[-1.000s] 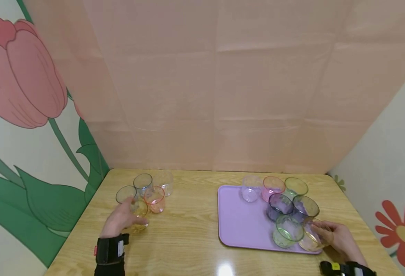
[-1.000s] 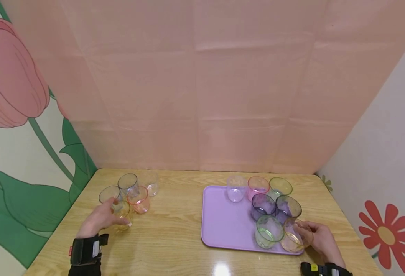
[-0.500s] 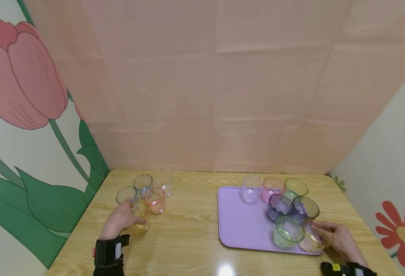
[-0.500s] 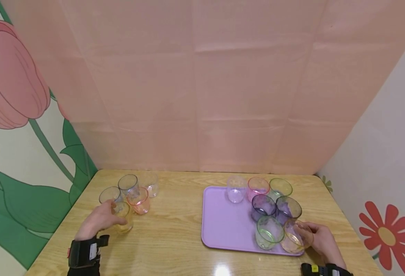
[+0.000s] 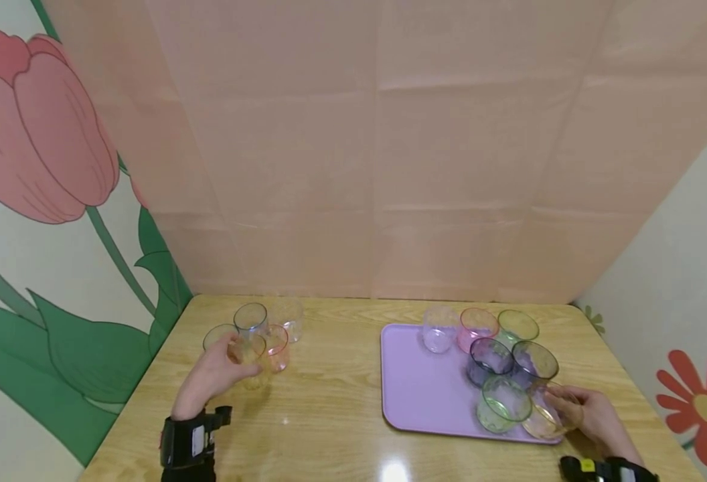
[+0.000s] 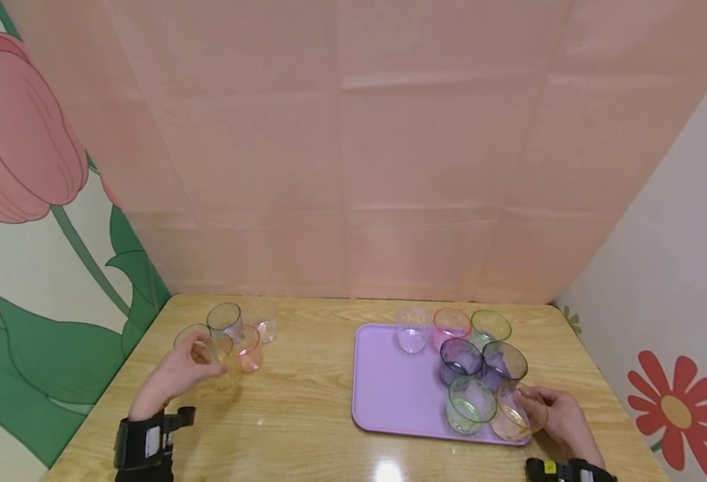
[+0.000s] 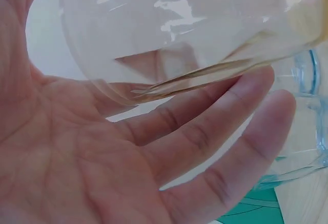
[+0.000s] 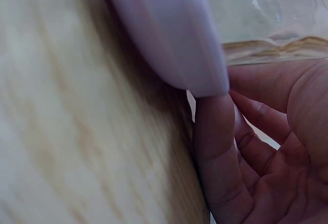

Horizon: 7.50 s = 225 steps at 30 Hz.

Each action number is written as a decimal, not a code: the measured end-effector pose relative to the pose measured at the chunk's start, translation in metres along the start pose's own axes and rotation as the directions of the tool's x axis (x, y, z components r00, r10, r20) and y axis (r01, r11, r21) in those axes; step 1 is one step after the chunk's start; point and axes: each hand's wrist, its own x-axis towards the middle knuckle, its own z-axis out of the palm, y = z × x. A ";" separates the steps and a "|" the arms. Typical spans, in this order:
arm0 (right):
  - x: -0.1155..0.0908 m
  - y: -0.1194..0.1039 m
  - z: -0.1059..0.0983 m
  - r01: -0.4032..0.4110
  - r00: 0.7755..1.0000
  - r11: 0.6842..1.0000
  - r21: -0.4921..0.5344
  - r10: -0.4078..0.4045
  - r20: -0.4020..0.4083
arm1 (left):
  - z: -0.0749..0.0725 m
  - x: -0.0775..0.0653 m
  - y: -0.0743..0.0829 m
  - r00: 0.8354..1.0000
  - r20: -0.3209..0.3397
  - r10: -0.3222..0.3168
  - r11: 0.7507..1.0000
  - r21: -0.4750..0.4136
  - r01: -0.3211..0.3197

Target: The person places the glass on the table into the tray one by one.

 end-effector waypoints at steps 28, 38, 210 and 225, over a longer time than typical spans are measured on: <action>-0.002 -0.002 -0.001 0.029 0.999 0.999 -0.027 -0.030 -0.027 | 0.042 0.015 0.037 0.913 -0.317 0.256 0.730 -0.556 -0.398; 0.001 0.000 0.000 0.016 1.000 1.000 -0.016 -0.016 -0.001 | 0.075 0.031 0.064 0.932 -0.186 0.312 0.623 -0.701 -0.348; -0.001 0.001 -0.001 0.053 0.998 0.997 -0.056 -0.055 -0.031 | 0.182 0.060 0.141 0.851 0.056 0.523 0.845 -0.168 -0.508; -0.002 0.000 -0.001 0.068 0.997 0.996 -0.065 -0.071 -0.035 | 0.147 0.044 0.099 0.854 -0.041 0.518 0.840 -0.167 -0.517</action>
